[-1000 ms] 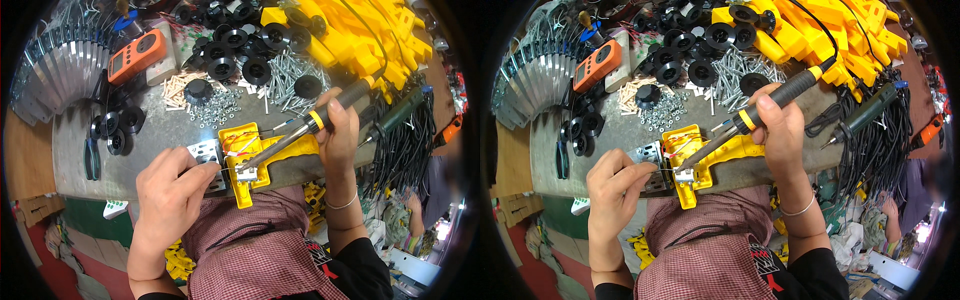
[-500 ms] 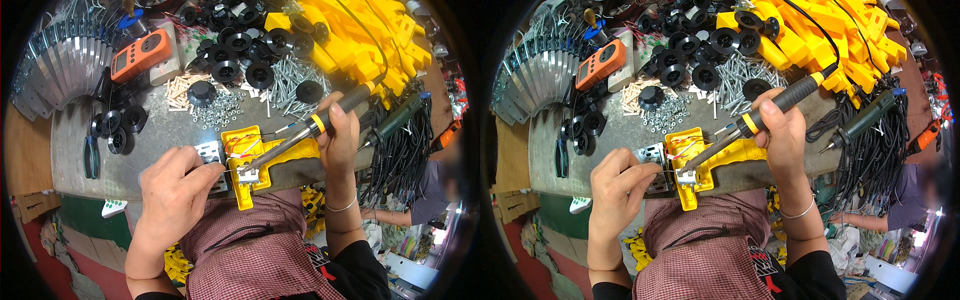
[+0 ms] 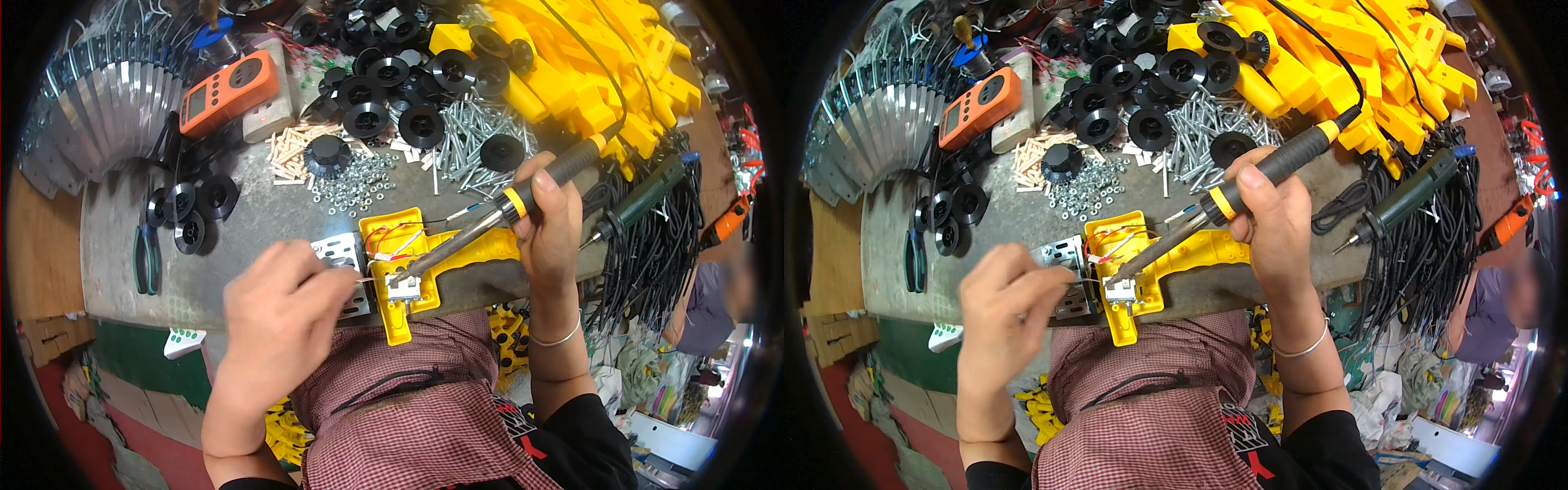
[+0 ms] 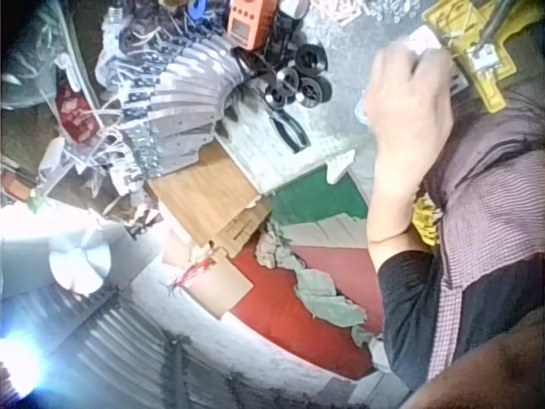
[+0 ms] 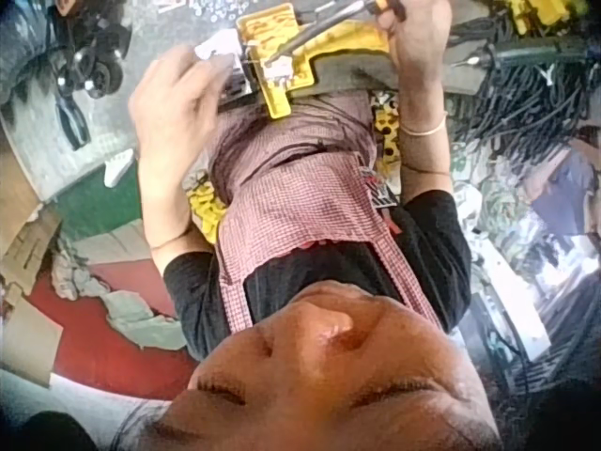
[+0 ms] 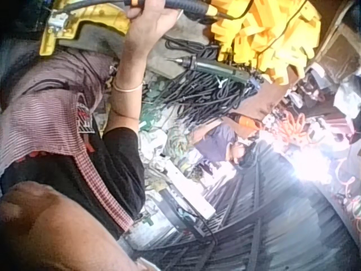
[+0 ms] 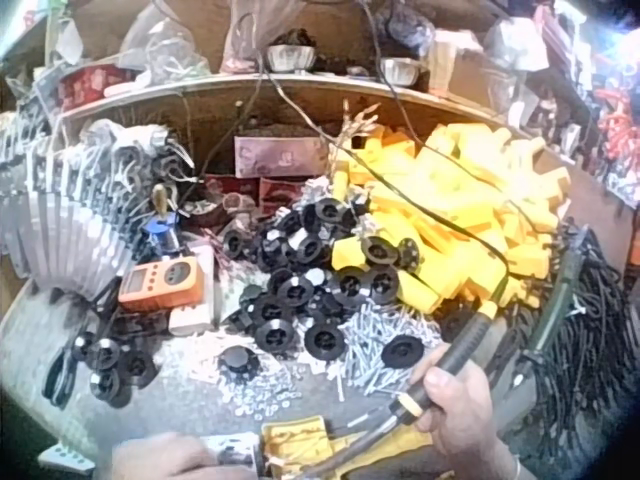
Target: Soldering wires and assembling components into a yellow plastic power tool housing.
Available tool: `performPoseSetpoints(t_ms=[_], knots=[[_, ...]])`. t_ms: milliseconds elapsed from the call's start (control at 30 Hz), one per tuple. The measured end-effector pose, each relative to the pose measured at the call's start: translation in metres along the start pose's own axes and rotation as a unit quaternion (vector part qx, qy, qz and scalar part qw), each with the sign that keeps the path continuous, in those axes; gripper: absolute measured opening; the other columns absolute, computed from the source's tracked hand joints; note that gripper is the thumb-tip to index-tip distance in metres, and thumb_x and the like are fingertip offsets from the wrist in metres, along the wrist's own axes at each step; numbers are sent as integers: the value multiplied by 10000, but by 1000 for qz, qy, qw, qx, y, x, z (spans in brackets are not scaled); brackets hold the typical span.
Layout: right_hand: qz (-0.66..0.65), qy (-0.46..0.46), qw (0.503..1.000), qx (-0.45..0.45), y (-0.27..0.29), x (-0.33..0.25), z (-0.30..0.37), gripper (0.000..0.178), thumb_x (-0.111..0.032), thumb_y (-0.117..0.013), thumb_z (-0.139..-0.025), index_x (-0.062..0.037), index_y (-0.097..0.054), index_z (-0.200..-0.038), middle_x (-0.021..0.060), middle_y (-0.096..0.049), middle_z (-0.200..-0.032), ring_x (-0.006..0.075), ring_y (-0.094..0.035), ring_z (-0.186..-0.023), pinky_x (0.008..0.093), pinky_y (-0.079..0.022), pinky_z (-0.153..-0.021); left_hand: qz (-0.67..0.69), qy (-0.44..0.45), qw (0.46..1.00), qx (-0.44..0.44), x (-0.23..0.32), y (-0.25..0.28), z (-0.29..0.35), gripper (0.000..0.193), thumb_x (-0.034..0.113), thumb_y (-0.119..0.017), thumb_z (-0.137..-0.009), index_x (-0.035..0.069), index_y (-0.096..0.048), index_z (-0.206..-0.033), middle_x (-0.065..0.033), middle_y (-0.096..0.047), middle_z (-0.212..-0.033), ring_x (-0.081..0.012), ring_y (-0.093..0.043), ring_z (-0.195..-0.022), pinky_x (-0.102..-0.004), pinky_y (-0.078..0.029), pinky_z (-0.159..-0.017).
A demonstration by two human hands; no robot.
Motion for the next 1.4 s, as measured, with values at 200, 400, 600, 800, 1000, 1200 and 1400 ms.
performPoseSetpoints(t_ms=[200,400,600,800,1000,1200,1400], knots=[[13,-13,1000,5,0,2,-1,237,-290,-568,-931,-53,-571,-935,-12,-545,-675,8,-436,-503,148,-313,-442,-234,-2,972,37,-33,22,-10,226,82,-741,-670,60,-691,-889,-66,-569,-827,-275,-552,-831,-361,-449,-695],[43,-20,999,14,-3,-2,0,247,-253,-485,-940,-9,-521,-935,8,-498,-638,27,-392,-482,172,-296,-451,350,199,908,-114,-8,-26,-18,198,63,-694,-837,-17,-699,-1018,-74,-686,-804,-71,-557,-568,-217,-452,-513],[16,-10,1000,-3,-3,-2,-1,234,-280,-559,-931,-47,-570,-922,-4,-552,-683,11,-439,-520,156,-321,-459,388,235,886,-100,-29,-36,-8,122,37,-698,-824,-5,-716,-938,-52,-680,-807,-51,-560,-572,-191,-440,-496],[53,-17,998,15,-5,-4,-1,263,-278,-500,-926,-17,-528,-940,0,-505,-642,19,-392,-474,161,-282,-440,311,180,930,-76,-24,-38,-14,91,2,-693,-798,-3,-724,-883,-40,-665,-768,-46,-554,-565,-192,-437,-496],[65,-8,998,13,-6,-6,-1,273,-285,-497,-926,-14,-523,-935,-7,-501,-630,10,-383,-473,159,-267,-438,332,173,922,-99,-29,-43,-17,87,12,-703,-801,-13,-721,-882,-49,-671,-787,-55,-560,-568,-195,-440,-496],[35,-19,999,-4,-2,-5,0,239,-280,-564,-921,-41,-572,-932,-9,-544,-689,12,-440,-508,154,-321,-457,367,212,895,-136,-30,-46,-18,81,5,-702,-806,-23,-715,-881,-59,-678,-813,-58,-568,-577,-200,-454,-510],[27,-7,999,25,1,-7,1,234,-273,-566,-909,-41,-573,-928,-3,-542,-682,15,-439,-503,154,-320,-452,364,220,891,-160,-28,-46,-22,72,-9,-698,-807,-31,-710,-875,-43,-669,-765,-55,-566,-576,-201,-455,-517]])
Point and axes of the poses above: each hand's wrist, its own z-axis away from the middle knuckle, its own y-axis out of the back of the hand, x = y × z, the point moved 5 cm from there along -z, towards the middle knuckle
